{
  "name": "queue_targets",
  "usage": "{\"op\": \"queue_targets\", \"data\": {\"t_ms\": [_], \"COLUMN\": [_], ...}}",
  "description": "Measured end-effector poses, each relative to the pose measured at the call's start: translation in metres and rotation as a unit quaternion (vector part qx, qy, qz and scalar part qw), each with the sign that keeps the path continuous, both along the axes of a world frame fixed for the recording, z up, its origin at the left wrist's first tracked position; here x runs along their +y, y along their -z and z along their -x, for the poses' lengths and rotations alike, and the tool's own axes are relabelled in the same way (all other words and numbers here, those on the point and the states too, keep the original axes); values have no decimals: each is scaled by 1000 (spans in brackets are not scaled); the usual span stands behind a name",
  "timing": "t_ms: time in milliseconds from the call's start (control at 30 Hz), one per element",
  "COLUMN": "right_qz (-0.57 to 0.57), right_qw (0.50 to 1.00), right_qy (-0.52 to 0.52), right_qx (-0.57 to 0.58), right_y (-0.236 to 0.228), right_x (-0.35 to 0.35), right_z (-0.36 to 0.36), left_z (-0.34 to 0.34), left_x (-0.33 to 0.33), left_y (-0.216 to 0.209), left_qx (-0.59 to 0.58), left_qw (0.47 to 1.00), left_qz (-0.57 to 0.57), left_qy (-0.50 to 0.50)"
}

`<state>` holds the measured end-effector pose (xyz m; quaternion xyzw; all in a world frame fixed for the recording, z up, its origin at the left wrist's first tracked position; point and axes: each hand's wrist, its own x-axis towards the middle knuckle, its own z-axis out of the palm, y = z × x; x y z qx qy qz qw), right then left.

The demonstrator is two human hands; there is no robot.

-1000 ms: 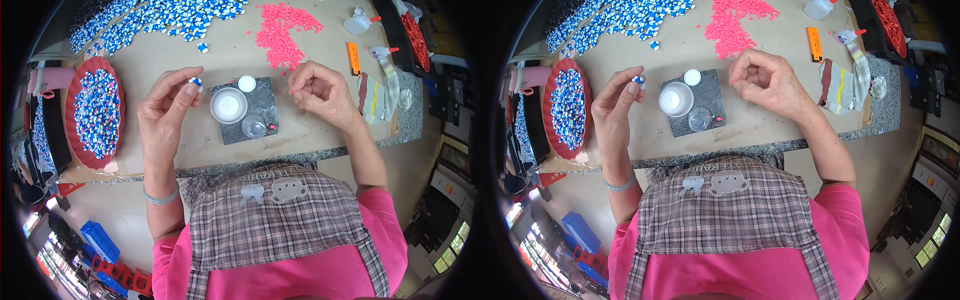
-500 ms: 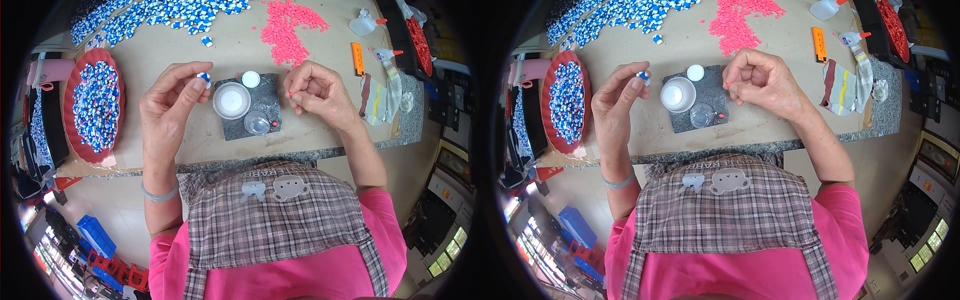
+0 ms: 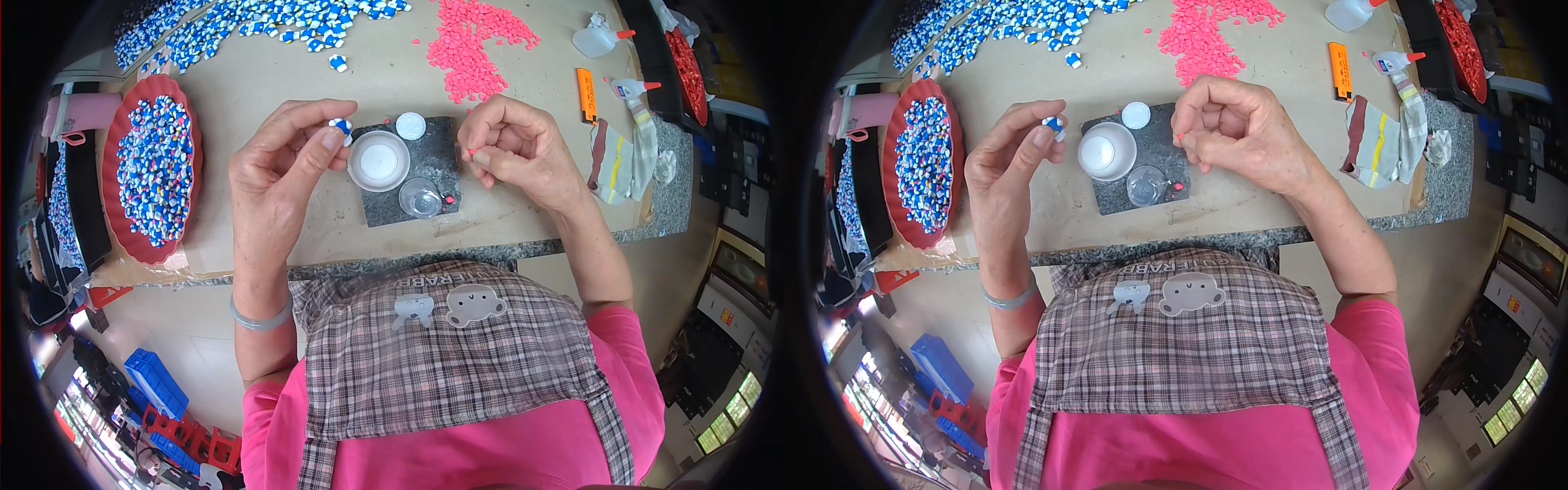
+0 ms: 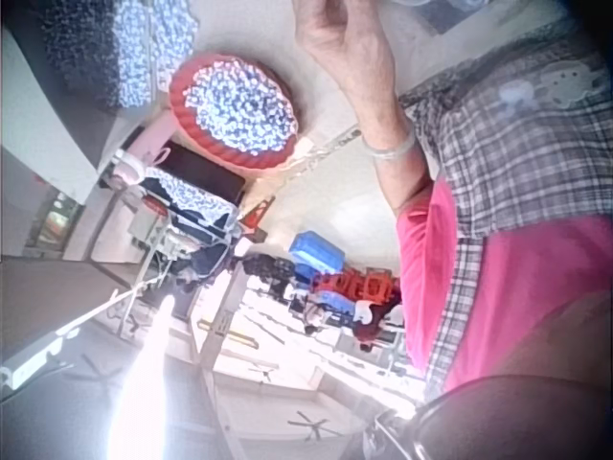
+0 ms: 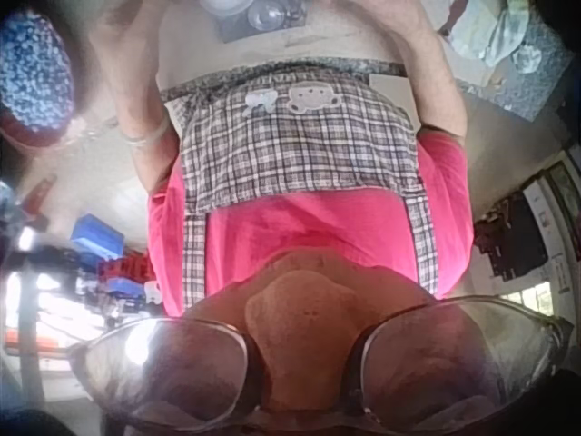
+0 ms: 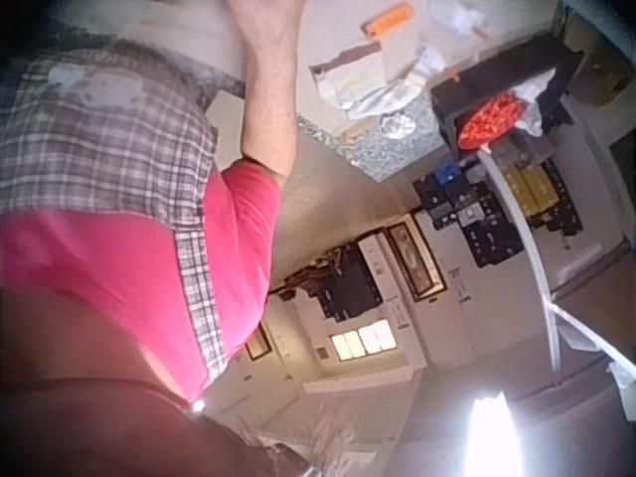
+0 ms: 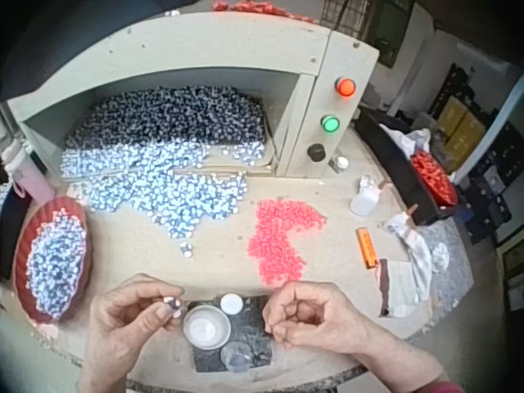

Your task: The person assembles small blue and white toy capsules by gluing plastic parts together with a glue bottle.

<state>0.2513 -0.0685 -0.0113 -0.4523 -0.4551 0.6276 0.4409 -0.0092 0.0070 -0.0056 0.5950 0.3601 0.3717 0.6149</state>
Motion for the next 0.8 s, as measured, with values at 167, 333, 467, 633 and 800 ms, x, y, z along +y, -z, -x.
{"op": "queue_targets", "data": {"t_ms": [167,333,467,633,800], "right_qz": [-10,-7,8,-16,-34], "right_qw": [1000,1000,999,999,999], "right_qy": [3,3,18,26,41], "right_qx": [4,9,32,22,-10], "right_y": [1,-1,-8,-15,-15], "right_x": [-1,-1,-1,0,0], "right_z": [1,1,6,13,10], "left_z": [-2,-8,-29,-52,-61], "left_x": [-2,-6,-17,-22,-20], "left_y": [-2,-7,-15,-12,-14], "left_qx": [-1,-12,-20,59,87], "left_qw": [1000,1000,1000,986,977], "left_qz": [-6,-15,7,-150,-187], "left_qy": [0,15,21,48,56]}}
